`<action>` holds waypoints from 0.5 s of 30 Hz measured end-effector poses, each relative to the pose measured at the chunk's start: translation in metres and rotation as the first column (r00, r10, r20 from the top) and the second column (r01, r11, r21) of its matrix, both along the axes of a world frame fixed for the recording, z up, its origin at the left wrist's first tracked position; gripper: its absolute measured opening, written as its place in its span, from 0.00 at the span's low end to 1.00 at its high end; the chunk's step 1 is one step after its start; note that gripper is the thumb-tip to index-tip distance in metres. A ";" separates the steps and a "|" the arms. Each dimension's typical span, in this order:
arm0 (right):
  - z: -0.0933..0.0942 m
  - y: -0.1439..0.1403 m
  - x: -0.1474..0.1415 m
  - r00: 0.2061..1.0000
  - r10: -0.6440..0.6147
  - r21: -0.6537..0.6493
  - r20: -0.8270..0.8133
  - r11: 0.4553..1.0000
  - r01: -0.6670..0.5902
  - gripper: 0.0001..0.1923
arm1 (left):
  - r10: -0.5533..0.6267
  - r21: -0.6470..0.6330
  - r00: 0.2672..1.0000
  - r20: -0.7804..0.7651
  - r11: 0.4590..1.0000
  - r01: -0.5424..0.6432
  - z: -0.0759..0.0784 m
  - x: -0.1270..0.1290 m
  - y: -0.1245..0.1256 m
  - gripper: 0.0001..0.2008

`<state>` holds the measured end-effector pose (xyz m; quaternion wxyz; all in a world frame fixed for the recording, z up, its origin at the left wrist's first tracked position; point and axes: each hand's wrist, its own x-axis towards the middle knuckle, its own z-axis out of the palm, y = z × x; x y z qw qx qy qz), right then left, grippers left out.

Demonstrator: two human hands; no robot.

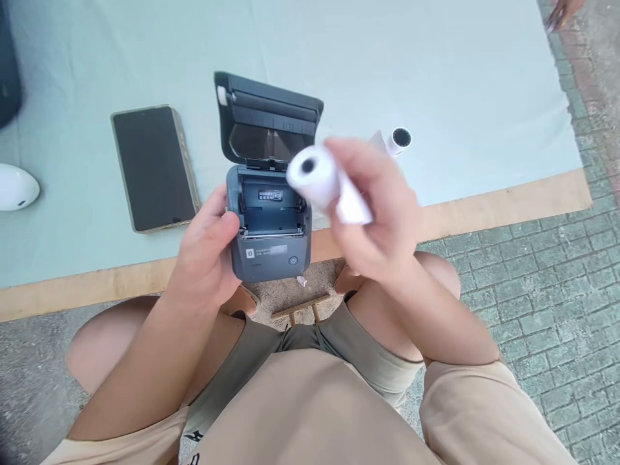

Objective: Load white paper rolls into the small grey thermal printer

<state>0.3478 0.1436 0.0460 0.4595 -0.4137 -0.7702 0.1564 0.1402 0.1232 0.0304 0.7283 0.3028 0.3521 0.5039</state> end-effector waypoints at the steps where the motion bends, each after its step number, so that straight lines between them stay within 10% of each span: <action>1: 0.004 -0.004 -0.006 0.998 0.046 0.060 0.045 0.997 -0.049 0.23 | 0.002 0.008 1.000 0.001 1.000 -0.002 0.000 0.000 0.000 0.23; 9: 0.008 0.002 -0.029 0.955 0.046 0.241 0.294 0.963 -0.120 0.12 | 0.014 0.019 1.000 0.001 1.000 -0.014 0.000 0.002 0.000 0.22; 15: 0.011 0.005 -0.022 0.954 0.090 0.138 0.286 0.981 -0.134 0.06 | 0.010 0.028 1.000 -0.008 1.000 -0.010 -0.002 0.002 -0.001 0.22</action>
